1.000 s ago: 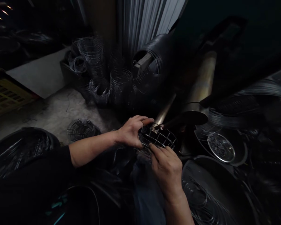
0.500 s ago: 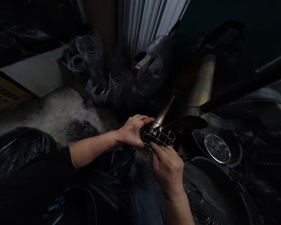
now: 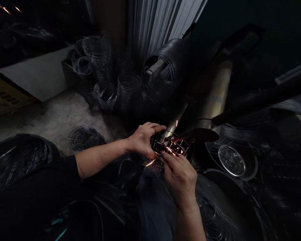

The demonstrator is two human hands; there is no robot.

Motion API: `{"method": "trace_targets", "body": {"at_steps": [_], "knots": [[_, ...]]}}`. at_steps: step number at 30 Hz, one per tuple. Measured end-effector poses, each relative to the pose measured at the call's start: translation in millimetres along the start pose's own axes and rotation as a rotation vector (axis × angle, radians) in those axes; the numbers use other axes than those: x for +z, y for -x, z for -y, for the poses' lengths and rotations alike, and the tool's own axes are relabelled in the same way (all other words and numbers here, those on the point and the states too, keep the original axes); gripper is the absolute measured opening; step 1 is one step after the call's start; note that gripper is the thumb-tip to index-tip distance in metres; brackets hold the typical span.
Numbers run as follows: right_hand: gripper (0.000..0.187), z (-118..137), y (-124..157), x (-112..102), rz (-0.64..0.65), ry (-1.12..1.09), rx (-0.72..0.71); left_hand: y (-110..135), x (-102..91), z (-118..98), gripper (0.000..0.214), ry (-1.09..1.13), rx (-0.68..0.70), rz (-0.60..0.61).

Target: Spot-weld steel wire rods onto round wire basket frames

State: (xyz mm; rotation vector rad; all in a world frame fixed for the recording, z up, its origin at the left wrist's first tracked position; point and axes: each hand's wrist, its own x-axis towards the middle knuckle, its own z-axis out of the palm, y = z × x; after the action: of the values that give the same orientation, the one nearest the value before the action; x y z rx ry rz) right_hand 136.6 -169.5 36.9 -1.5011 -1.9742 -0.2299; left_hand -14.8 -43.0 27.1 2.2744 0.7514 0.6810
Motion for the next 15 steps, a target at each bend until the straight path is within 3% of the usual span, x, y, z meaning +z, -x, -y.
{"method": "trace_targets", "body": {"at_steps": [15], "knots": [[0.017,-17,-13,5,-0.005,0.081,0.065,-28,-4.2,4,0.091,-0.051,-0.044,0.049]]}}
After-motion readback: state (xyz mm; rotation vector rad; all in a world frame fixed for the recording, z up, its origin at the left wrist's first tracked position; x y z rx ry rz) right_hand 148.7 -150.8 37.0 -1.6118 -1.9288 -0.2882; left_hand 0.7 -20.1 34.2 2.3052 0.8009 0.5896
